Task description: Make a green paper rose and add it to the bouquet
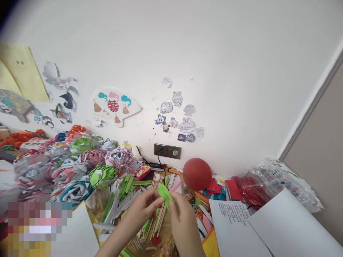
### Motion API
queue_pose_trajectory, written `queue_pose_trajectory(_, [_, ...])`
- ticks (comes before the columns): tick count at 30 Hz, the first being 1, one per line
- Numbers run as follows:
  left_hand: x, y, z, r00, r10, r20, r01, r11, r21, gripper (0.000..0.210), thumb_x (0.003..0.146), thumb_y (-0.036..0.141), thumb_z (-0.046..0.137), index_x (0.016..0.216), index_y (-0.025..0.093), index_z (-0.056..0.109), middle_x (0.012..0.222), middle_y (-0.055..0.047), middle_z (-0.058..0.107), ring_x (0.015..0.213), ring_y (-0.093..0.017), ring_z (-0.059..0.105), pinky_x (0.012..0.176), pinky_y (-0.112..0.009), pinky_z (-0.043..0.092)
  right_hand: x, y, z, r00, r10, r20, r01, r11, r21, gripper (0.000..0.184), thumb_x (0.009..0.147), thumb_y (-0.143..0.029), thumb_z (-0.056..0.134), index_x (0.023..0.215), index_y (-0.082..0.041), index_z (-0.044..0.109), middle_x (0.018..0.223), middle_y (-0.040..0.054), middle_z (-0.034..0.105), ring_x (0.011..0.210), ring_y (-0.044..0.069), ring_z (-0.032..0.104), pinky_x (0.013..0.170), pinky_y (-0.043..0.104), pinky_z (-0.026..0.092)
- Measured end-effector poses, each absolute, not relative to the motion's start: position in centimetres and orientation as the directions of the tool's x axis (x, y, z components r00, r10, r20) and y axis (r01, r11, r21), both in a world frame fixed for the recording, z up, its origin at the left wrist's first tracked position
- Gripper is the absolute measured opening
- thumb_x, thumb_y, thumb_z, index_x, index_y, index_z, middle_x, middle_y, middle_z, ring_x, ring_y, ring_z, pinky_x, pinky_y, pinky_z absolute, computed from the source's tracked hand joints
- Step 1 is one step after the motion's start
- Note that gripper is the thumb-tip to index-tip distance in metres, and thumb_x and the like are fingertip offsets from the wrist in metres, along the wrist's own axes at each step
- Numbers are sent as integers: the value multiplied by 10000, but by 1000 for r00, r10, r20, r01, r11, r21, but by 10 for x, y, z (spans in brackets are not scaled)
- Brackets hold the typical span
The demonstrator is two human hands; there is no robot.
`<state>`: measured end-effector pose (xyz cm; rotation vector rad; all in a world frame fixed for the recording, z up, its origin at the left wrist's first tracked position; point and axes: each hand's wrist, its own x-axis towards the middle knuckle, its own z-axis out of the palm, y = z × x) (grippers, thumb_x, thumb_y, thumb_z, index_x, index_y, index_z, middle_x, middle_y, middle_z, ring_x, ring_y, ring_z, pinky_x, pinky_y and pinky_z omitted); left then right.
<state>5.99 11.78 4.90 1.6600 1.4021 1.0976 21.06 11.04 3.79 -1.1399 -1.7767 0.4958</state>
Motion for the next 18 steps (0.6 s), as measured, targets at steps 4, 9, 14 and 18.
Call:
queue_pose_trajectory(4, [15, 126, 35, -242, 952, 190, 914, 158, 373, 262, 881, 309, 386, 819, 166, 597, 821, -99, 647, 731, -226, 614, 596, -285, 395, 221, 119, 27, -127, 901, 416, 566, 410, -715, 187, 865, -276, 444, 939, -229, 609, 884, 42, 703, 782, 200, 668, 609, 242, 514])
queue_pose_trajectory(9, [-23, 138, 6, -389, 910, 145, 904, 348, 248, 253, 805, 91, 395, 877, 105, 637, 928, -203, 628, 807, -318, 617, 549, -314, 395, 230, 130, 4, -98, 895, 436, 651, 389, -652, 210, 847, -264, 460, 996, -235, 606, 954, 58, 705, 826, 231, 675, 643, 297, 522])
queue_pose_trajectory(14, [-22, 144, -17, -405, 889, 213, 909, 365, 202, 268, 781, 39, 386, 766, 109, 645, 908, -173, 633, 906, -306, 573, 636, -333, 412, 227, 135, -10, -37, 917, 397, 673, 317, -669, 313, 831, -339, 474, 1084, -192, 585, 1091, 114, 660, 979, 279, 632, 744, 355, 520])
queue_pose_trajectory(18, [-26, 148, -24, -413, 870, 270, 904, 356, 236, 268, 765, 8, 384, 726, 94, 635, 808, -156, 637, 828, -273, 587, 657, -323, 411, 225, 137, -9, 24, 966, 258, 637, 184, -749, 460, 836, -435, 434, 1222, -196, 512, 1246, 108, 562, 1138, 280, 528, 863, 370, 471])
